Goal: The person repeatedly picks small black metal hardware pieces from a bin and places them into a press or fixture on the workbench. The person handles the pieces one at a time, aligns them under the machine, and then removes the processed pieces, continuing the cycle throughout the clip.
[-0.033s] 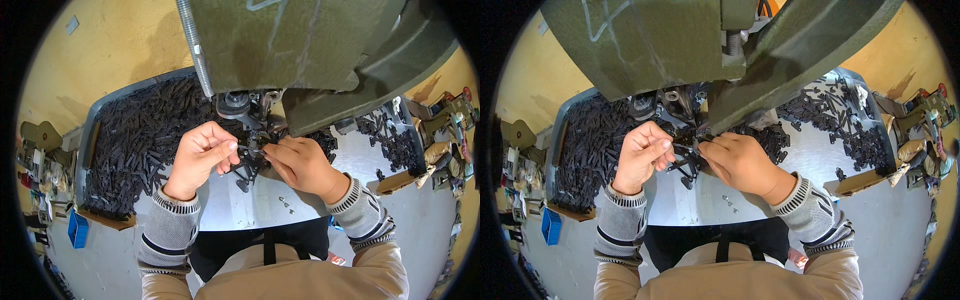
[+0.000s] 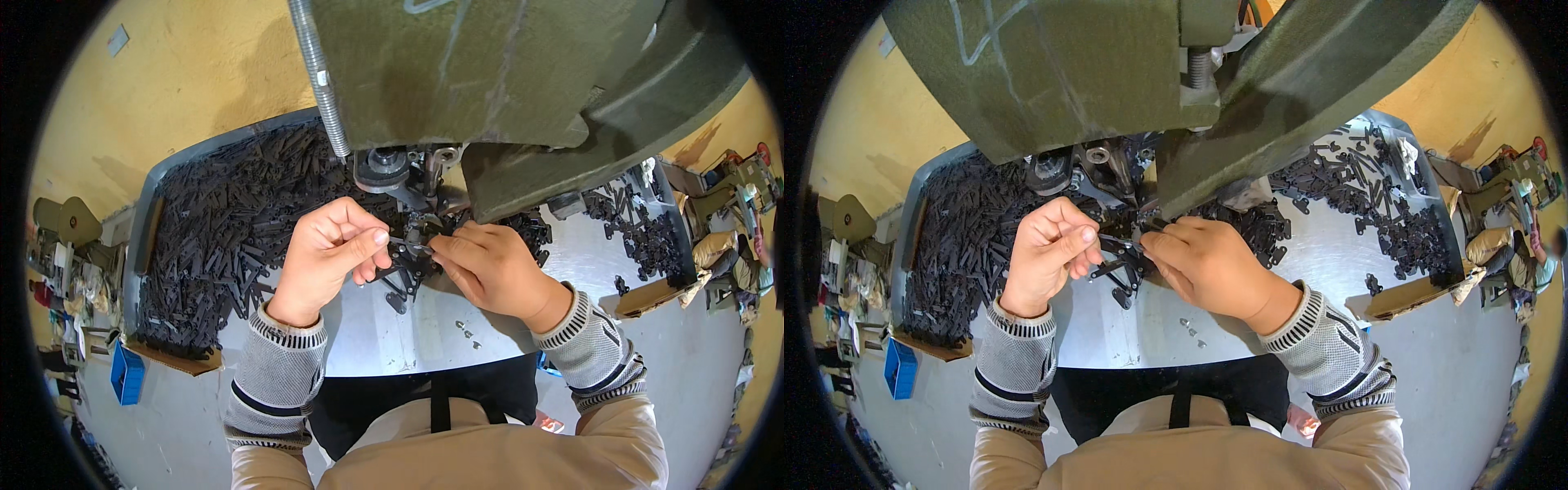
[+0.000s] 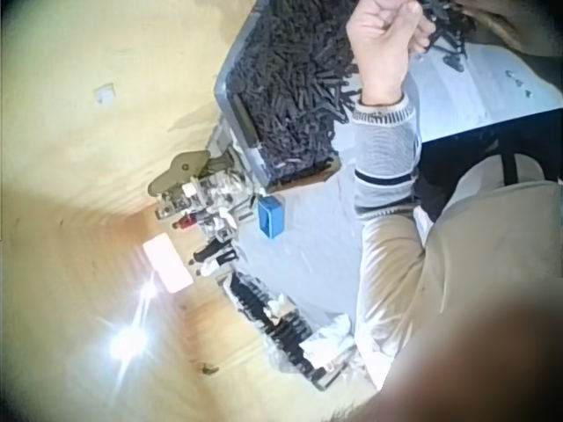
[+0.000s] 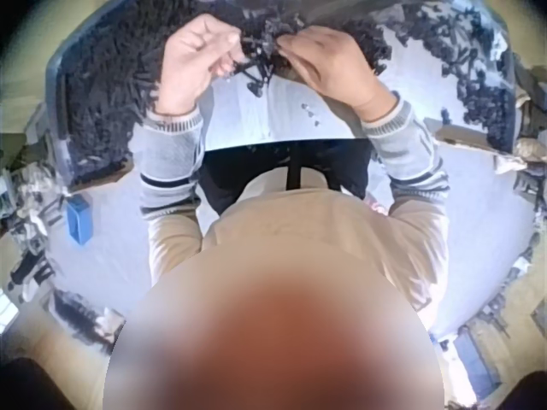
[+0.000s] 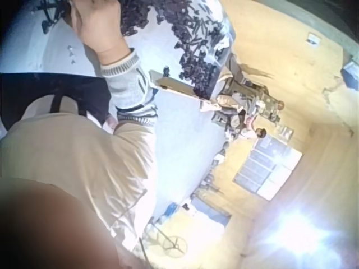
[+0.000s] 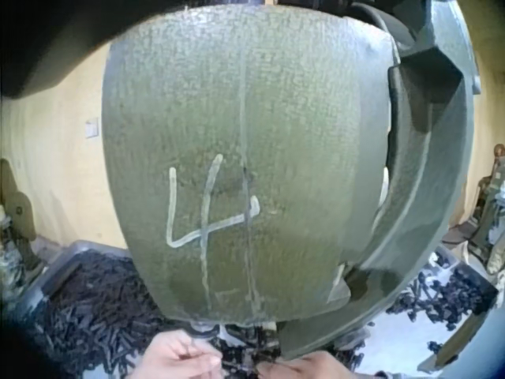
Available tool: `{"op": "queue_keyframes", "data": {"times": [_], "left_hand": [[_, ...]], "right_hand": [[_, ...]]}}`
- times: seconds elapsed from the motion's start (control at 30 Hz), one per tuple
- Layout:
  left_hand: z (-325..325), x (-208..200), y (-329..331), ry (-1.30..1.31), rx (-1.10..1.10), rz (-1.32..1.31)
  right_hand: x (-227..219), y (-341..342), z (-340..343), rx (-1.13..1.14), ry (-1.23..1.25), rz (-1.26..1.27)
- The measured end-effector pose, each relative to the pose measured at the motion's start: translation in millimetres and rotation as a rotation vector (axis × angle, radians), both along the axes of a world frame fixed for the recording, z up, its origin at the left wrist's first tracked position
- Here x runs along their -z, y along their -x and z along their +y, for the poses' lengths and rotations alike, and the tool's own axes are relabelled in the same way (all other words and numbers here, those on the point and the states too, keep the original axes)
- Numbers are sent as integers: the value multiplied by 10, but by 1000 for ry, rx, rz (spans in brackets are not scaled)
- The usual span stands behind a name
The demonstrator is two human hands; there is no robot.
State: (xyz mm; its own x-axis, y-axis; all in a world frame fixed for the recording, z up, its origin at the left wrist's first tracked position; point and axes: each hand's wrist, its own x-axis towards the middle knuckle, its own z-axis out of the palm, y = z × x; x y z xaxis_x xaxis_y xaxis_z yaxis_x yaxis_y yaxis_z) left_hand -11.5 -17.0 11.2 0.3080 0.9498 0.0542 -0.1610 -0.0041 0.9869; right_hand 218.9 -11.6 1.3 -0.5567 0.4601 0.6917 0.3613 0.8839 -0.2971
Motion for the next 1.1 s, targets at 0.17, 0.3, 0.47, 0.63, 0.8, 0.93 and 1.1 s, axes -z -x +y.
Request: {"op": "queue_keyframes", "data": {"times": [0.17, 0.3, 0.47, 0.63, 0.8, 0.93, 1.1], "left_hand": [[-4, 1, 15, -14, 1, 52], [34, 10, 77, 6, -91, -63], [133, 71, 195, -9, -259, -99], [147, 127, 165, 35, -231, -41], [154, 126, 135, 70, -216, 8], [157, 103, 137, 77, -164, 207], [143, 73, 208, -106, -347, 607]], "right_hand": [[-17, -4, -7, -9, 77, -50], [-42, -146, -10, 107, 357, 8], [125, -308, 240, 266, 566, 578], [233, -416, 344, 246, 582, 583], [195, -370, 301, 253, 537, 571], [178, -410, 323, 317, 549, 539], [243, -455, 397, 408, 369, 221]]}}
